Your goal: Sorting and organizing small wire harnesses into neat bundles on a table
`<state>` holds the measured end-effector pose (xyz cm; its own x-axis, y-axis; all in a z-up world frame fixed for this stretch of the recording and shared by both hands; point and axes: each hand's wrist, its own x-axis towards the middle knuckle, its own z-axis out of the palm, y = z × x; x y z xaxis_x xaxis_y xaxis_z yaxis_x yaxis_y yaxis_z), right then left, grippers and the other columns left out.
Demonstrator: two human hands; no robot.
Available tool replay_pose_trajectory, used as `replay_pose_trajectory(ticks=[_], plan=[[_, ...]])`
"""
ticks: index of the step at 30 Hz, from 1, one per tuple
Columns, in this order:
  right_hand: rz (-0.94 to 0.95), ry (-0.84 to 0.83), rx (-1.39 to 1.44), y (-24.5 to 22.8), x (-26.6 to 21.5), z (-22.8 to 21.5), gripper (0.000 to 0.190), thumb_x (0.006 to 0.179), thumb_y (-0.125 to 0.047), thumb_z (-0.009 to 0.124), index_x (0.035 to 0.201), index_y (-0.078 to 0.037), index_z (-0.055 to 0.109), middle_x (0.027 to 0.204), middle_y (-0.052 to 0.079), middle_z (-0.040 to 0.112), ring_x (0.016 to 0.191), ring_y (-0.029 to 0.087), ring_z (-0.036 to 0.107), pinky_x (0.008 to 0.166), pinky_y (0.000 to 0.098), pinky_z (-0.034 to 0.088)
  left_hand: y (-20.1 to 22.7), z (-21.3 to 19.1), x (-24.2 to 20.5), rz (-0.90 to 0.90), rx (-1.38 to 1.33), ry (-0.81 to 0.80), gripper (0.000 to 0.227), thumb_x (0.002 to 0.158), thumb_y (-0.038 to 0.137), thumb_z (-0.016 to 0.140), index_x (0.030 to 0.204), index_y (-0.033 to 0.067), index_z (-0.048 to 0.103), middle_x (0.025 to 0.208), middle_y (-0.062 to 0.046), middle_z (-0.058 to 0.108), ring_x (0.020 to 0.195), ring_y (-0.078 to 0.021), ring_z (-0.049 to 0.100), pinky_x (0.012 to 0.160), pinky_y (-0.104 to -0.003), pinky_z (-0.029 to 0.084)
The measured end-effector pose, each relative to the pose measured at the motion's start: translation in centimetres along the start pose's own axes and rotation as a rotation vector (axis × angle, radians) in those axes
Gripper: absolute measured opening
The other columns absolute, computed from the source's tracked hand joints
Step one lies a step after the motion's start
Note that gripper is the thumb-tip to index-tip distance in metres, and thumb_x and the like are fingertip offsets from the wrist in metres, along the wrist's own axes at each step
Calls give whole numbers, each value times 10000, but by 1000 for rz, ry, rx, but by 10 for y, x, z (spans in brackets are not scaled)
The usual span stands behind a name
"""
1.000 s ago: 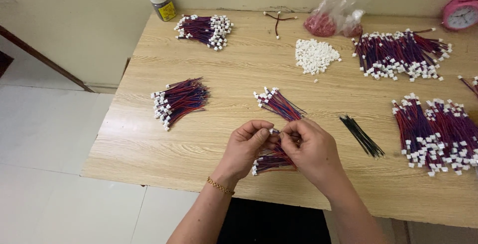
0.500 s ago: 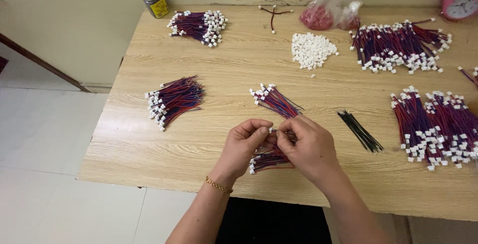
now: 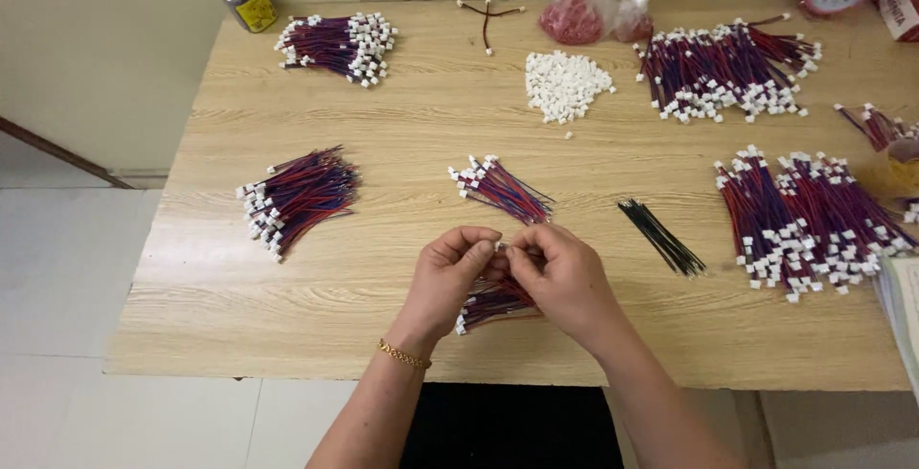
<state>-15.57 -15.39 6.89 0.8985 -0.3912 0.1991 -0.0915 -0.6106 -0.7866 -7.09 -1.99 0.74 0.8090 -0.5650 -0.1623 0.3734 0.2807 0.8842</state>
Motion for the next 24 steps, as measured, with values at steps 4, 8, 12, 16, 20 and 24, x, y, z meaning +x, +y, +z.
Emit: replay_pose_trajectory(ticks=[4,8,12,16,20,24], plan=[[36,-28,-53,-6,5,-4,81,824,-230,705,835,-152,686,725,73,653,791,268,676,729,383,517,1,0,2,17,68,-7,140,919,46,617,1034,-10,672,815,-106,696,754,-176,699,689,-305,618],[61,-53,-6,-5,5,-2,77,836,-201,687,829,-125,681,727,104,647,795,280,669,738,387,515,-6,-3,5,31,65,-13,139,926,44,608,1039,-4,673,811,-98,689,750,-171,696,682,-313,617],[77,-61,6,-6,5,-5,76,832,-192,685,846,-117,682,737,122,654,811,294,672,745,396,518,-4,4,3,40,91,-10,146,925,47,610,1044,-3,678,803,-92,681,753,-166,686,694,-323,616],[78,-68,2,-1,10,-7,73,835,-195,687,840,-123,691,730,99,664,803,273,680,741,384,524,-5,2,8,45,117,-15,142,913,35,626,1034,-12,683,792,-101,684,743,-173,685,684,-335,619],[-92,-46,-189,44,19,-27,123,846,-191,661,917,-99,702,820,167,664,887,375,637,815,460,488,19,8,6,174,559,-27,127,882,90,659,989,76,727,825,-91,724,815,-217,694,750,-365,571],[305,71,-745,97,19,-66,360,859,-448,684,1106,-185,698,1063,94,641,1066,322,593,910,435,447,19,-7,7,364,1076,35,112,854,161,687,946,186,747,835,-20,741,851,-251,687,788,-354,538]])
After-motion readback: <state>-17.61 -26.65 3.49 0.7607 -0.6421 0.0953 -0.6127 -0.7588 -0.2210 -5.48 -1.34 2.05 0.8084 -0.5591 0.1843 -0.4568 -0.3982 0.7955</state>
